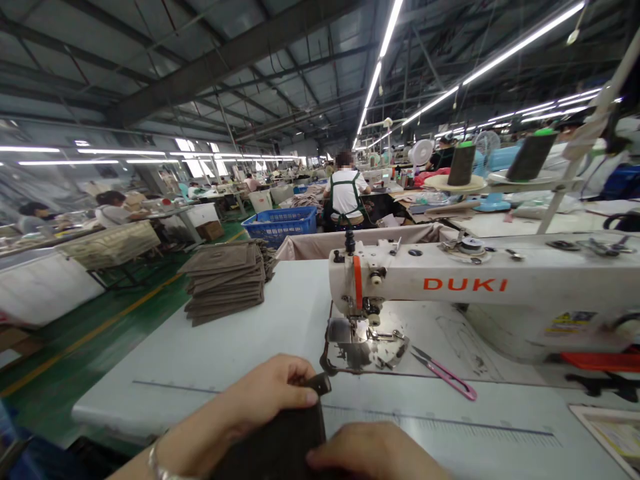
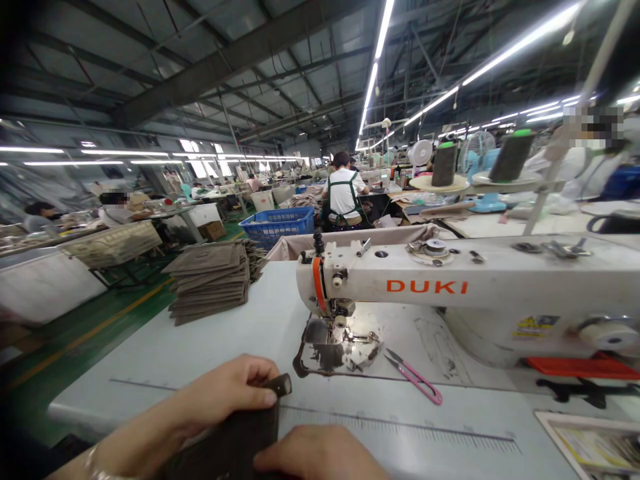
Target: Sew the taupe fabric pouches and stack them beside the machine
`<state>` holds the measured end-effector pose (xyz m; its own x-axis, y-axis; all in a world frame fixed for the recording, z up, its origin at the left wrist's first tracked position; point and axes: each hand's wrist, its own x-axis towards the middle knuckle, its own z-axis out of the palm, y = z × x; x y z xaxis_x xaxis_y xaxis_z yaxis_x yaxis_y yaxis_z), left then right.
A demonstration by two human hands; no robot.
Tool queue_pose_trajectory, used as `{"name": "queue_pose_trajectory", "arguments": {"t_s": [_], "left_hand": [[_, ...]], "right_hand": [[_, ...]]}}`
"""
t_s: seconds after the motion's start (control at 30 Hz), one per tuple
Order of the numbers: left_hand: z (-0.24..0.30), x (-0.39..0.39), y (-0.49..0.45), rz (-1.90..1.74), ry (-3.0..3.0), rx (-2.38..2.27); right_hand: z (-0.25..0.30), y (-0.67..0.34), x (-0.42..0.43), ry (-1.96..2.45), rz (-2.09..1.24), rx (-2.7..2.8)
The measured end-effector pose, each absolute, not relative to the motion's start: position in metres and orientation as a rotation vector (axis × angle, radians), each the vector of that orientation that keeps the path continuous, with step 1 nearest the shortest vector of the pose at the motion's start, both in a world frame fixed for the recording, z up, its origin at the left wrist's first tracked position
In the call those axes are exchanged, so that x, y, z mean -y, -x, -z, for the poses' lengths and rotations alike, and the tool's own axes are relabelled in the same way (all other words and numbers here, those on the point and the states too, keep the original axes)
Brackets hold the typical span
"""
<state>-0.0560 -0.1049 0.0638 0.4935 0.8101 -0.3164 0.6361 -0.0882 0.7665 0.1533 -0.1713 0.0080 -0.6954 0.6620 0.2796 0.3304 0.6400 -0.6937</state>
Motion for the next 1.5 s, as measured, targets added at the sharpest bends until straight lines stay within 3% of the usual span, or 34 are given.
{"name": "queue_pose_trajectory", "arguments": {"t_s": [0.13, 0.2, 0.33, 0.73, 1.5], "left_hand": [[-0.042, 0.04, 0.026, -0.256, -2.073, -1.405], [-0.033, 0.014, 0.006, -0.333, -2.201, -1.497], [-0.025, -0.007, -0.02, -0.431, -2.392, -1.521], [-0.005, 0.042, 0.0, -0.303, -2.732, -1.08], [-0.002, 0.041, 0.004, -0.502, -2.85, -0.824]], "right_hand": [[-0.001, -0.146, 0.13, 1.107, -0.193, 2.537], [0.0, -0.151, 0.106, 1.203, -0.07, 2.491], [0.0, -0.173, 0.082, 1.222, -0.021, 2.502], [0.031, -0.188, 0.09, 1.158, 0.016, 2.444], [0.022, -0.19, 0.104, 1.076, 0.138, 2.442]]}}
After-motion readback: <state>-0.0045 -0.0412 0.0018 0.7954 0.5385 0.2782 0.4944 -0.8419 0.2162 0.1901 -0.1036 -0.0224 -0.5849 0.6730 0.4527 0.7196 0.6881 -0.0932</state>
